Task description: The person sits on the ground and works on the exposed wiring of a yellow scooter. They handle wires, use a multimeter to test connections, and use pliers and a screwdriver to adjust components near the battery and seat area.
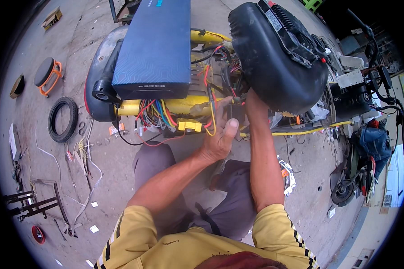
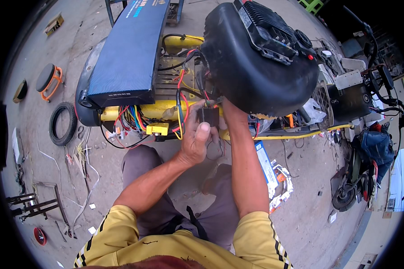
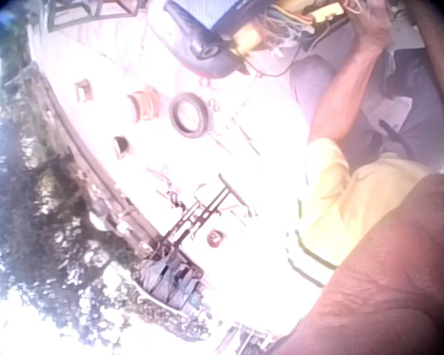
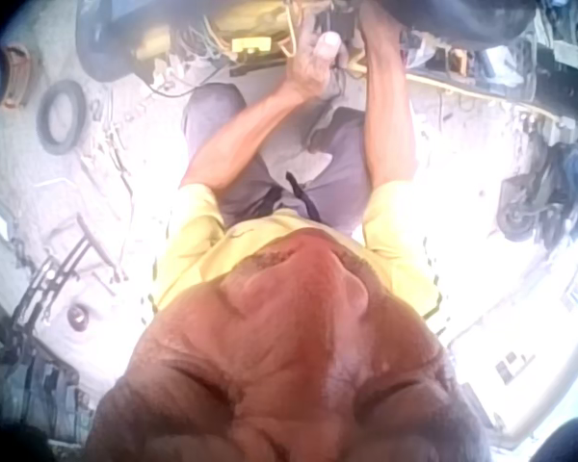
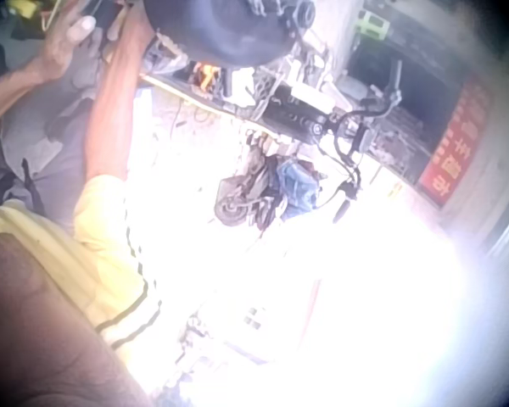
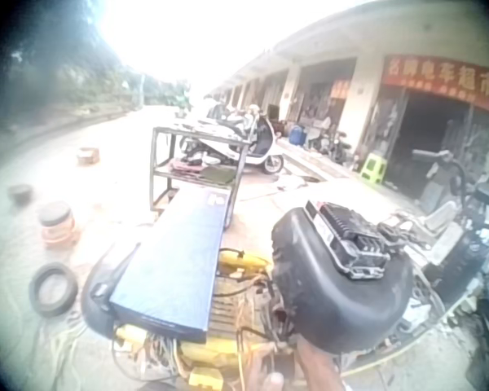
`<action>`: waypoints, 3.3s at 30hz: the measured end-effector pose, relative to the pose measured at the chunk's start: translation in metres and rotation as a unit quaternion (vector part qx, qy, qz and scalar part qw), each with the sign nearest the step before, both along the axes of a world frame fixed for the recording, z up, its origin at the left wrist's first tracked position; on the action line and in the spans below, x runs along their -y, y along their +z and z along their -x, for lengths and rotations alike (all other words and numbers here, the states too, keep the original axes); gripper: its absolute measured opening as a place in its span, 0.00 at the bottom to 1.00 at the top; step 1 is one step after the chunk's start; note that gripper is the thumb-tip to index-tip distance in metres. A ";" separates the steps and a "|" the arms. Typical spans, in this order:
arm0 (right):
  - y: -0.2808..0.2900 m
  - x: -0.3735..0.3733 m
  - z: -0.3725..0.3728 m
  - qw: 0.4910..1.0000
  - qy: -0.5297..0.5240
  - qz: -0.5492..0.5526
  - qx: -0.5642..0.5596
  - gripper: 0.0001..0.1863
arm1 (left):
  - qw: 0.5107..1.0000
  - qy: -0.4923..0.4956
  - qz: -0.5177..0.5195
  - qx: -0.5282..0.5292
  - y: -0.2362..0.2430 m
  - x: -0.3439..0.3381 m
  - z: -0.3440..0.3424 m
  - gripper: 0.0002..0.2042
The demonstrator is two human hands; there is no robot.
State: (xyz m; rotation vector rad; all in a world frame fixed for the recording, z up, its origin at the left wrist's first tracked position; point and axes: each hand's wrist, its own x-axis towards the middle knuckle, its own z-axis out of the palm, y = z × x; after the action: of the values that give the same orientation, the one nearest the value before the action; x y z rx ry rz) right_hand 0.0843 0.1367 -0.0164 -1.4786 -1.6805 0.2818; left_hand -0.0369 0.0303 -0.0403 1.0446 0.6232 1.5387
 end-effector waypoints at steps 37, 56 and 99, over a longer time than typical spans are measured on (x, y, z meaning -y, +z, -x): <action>0.014 0.011 0.011 0.995 -0.008 -0.089 0.045 0.13 | 1.000 -0.028 0.011 0.001 -0.005 0.000 0.001 0.38; 0.009 0.007 0.009 0.997 -0.006 -0.076 0.012 0.12 | 1.000 -0.008 0.004 -0.003 -0.001 0.001 -0.001 0.34; 0.002 0.003 0.005 0.995 -0.042 -0.084 0.034 0.12 | 0.999 -0.027 -0.009 0.039 -0.008 0.000 -0.004 0.37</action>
State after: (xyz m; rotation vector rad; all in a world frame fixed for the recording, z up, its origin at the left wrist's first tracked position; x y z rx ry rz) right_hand 0.0790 0.1341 -0.0142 -1.4416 -1.6481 0.0438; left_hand -0.0325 0.0307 -0.0482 1.0021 0.5248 1.5331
